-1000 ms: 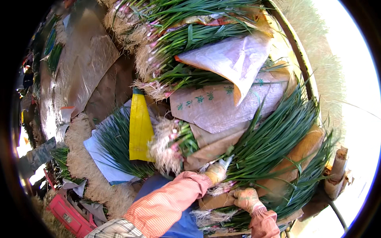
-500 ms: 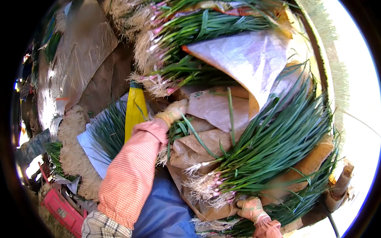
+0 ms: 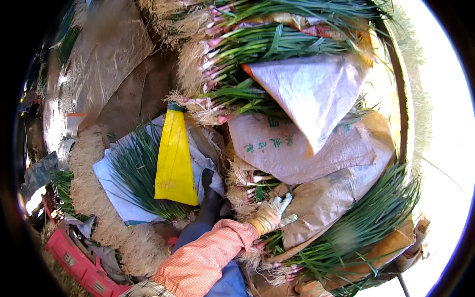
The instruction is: The person sits cross-legged and repeatedly gathers green onions into bundles, trims the roots, and places them into large sacks. The person also adjusts the sacks and handles the onion bunches by hand throughout the process.
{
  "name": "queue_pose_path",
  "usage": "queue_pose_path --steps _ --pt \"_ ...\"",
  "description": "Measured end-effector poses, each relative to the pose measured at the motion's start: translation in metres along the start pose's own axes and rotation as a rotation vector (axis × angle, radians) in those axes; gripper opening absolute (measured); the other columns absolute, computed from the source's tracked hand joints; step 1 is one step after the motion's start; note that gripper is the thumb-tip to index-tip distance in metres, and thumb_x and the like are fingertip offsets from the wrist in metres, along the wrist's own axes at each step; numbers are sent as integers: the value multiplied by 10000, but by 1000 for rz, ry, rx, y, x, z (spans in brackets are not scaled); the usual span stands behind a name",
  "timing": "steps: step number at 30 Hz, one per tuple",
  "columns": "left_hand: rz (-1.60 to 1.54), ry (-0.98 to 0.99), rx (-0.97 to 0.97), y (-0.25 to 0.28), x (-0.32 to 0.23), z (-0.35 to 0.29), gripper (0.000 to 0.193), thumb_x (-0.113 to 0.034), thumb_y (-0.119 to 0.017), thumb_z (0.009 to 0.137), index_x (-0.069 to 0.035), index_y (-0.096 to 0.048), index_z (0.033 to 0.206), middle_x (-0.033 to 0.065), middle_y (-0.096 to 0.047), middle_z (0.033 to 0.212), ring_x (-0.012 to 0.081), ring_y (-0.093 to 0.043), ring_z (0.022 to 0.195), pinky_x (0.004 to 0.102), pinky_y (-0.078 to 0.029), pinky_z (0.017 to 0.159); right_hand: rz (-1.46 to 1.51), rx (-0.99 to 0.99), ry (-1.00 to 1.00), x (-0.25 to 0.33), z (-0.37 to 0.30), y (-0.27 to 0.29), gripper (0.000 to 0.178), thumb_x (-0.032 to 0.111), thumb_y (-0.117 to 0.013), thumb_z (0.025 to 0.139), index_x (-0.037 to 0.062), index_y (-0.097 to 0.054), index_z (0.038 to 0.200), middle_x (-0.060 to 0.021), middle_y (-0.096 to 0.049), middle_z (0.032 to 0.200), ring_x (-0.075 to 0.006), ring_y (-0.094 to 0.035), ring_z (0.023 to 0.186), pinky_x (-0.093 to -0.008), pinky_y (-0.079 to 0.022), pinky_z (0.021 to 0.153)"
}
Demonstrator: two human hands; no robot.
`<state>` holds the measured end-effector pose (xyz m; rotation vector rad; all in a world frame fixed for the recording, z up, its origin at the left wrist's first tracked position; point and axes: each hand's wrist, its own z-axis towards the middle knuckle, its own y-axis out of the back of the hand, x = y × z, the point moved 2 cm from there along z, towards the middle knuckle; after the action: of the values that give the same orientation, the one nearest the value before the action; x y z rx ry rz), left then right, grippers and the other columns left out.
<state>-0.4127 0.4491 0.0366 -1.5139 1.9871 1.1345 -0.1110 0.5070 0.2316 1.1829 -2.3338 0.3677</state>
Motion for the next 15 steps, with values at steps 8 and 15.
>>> queue_pose_path --steps 8,15 --pt "97 70 84 32 -1 -3 878 -710 -378 831 -92 -273 1446 198 -537 1184 336 -559 1047 484 -419 850 128 -1065 31 87 104 329 466 126 -726 713 61 -583 1152 -140 -651 988 -287 -651 873 -405 -528 754" --pt "89 -101 265 81 15 -13 674 -589 -464 857 -62 -471 1277 171 -530 1231 328 -528 1107 430 -438 880 -329 -735 -519 43 262 349 998 319 -780 652 117 -241 1467 -221 -264 1483 -359 -317 1344 -464 -301 1074"
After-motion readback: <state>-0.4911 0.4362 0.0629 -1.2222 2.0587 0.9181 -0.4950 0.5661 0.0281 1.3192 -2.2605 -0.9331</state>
